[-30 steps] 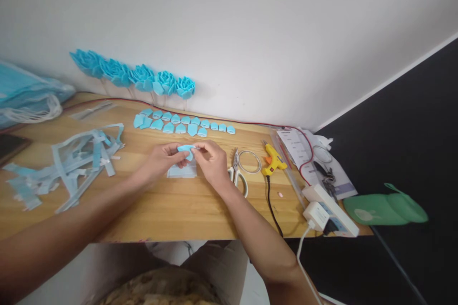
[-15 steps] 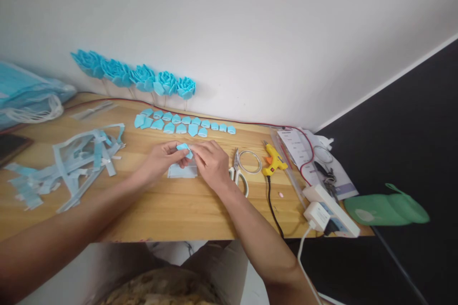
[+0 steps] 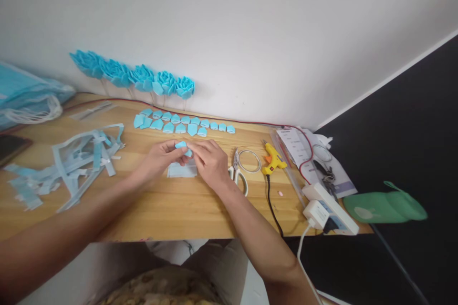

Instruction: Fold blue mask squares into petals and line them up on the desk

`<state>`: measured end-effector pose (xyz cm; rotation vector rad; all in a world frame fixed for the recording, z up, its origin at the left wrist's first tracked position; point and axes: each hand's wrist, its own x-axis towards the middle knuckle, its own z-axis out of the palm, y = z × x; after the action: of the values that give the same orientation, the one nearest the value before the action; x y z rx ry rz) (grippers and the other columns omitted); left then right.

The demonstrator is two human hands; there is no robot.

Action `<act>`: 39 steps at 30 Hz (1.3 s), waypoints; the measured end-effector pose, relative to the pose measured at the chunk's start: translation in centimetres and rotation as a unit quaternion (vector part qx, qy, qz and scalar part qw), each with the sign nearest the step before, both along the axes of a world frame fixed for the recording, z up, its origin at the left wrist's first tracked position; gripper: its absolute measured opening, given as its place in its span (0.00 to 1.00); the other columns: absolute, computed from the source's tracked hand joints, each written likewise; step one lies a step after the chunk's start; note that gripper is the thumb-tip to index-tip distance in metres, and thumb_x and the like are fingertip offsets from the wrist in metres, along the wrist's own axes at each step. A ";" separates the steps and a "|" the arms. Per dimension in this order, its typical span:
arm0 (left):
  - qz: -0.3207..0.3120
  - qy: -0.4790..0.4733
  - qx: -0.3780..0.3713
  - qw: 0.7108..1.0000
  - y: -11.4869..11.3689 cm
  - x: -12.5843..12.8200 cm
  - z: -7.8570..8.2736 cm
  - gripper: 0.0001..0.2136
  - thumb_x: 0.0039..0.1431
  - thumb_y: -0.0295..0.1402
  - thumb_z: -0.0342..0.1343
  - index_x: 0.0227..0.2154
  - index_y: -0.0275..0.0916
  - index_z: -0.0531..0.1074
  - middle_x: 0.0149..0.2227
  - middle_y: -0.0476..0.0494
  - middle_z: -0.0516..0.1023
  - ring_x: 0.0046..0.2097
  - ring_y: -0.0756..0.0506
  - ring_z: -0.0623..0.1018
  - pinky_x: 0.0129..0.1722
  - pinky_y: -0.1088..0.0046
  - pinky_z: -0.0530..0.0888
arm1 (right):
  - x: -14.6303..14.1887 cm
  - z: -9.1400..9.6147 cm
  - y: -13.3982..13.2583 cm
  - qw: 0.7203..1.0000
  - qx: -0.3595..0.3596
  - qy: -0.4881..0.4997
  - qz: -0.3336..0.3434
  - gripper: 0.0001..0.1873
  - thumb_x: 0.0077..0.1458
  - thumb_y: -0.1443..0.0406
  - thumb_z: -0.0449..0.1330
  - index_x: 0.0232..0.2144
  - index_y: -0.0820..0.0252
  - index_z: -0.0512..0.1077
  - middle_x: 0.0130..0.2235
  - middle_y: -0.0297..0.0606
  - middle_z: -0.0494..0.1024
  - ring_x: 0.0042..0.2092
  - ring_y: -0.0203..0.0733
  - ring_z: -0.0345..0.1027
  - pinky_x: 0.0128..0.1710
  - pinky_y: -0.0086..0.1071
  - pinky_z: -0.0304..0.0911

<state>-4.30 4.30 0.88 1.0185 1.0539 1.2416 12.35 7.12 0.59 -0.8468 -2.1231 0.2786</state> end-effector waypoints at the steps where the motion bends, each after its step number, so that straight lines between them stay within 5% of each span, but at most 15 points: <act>1: 0.002 -0.003 0.000 1.000 0.0 0.0 0.0 0.12 0.47 0.40 0.64 0.26 0.36 0.73 0.23 0.48 0.76 0.26 0.49 0.73 0.31 0.72 0.71 | 0.0 0.1 0.0 0.999 -0.023 0.023 0.004 0.17 0.59 0.68 0.52 0.45 0.49 0.76 0.41 0.37 0.79 0.43 0.42 0.70 0.45 0.39 0.65; 5: 0.001 -0.008 0.005 1.000 0.0 -0.1 0.0 0.12 0.48 0.40 0.63 0.27 0.36 0.74 0.24 0.48 0.77 0.26 0.50 0.73 0.30 0.73 0.70 | 0.1 0.4 0.2 0.967 -0.211 0.139 -0.005 0.17 0.61 0.62 0.51 0.49 0.51 0.73 0.41 0.36 0.79 0.42 0.40 0.72 0.46 0.38 0.66; 8: 0.003 -0.001 0.005 1.000 0.1 -0.2 -0.1 0.11 0.48 0.40 0.63 0.27 0.36 0.74 0.23 0.48 0.77 0.26 0.50 0.73 0.30 0.73 0.70 | 0.2 0.2 0.5 0.915 -0.346 0.206 0.018 0.18 0.61 0.55 0.52 0.40 0.56 0.77 0.35 0.37 0.79 0.37 0.40 0.72 0.39 0.35 0.68; 11: 0.009 0.008 0.005 1.000 0.2 -0.2 -0.1 0.12 0.47 0.40 0.64 0.26 0.36 0.73 0.23 0.49 0.76 0.26 0.50 0.73 0.30 0.73 0.70 | 0.1 -0.1 0.6 0.884 -0.401 0.236 0.042 0.19 0.58 0.51 0.54 0.31 0.58 0.77 0.31 0.38 0.78 0.34 0.39 0.72 0.35 0.33 0.67; 19: 0.004 0.035 0.012 0.999 0.3 -0.3 -0.1 0.12 0.47 0.41 0.63 0.25 0.36 0.73 0.22 0.50 0.76 0.25 0.51 0.72 0.29 0.74 0.69 | -0.2 0.7 0.3 0.882 -0.423 0.199 0.056 0.14 0.53 0.56 0.60 0.23 0.60 0.71 0.26 0.31 0.71 0.30 0.33 0.63 0.33 0.28 0.59; 31: 0.027 -0.010 0.015 0.999 0.4 -0.6 -0.4 0.12 0.51 0.41 0.63 0.26 0.35 0.74 0.24 0.48 0.76 0.27 0.51 0.72 0.30 0.74 0.69 | -0.1 0.8 0.3 0.923 -0.336 0.186 0.014 0.09 0.53 0.60 0.58 0.26 0.59 0.70 0.27 0.30 0.68 0.30 0.34 0.59 0.32 0.28 0.55; 39: 0.031 0.017 0.019 0.999 0.2 -0.3 -0.2 0.13 0.50 0.41 0.62 0.23 0.35 0.73 0.22 0.48 0.74 0.27 0.51 0.71 0.31 0.74 0.69 | -0.3 0.4 0.2 0.921 -0.344 0.181 0.027 0.09 0.52 0.59 0.60 0.28 0.58 0.70 0.27 0.30 0.68 0.30 0.34 0.60 0.31 0.28 0.56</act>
<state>-4.62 4.52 0.64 1.0463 1.0988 1.3033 12.01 7.37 0.94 -1.0251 -1.6951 1.1680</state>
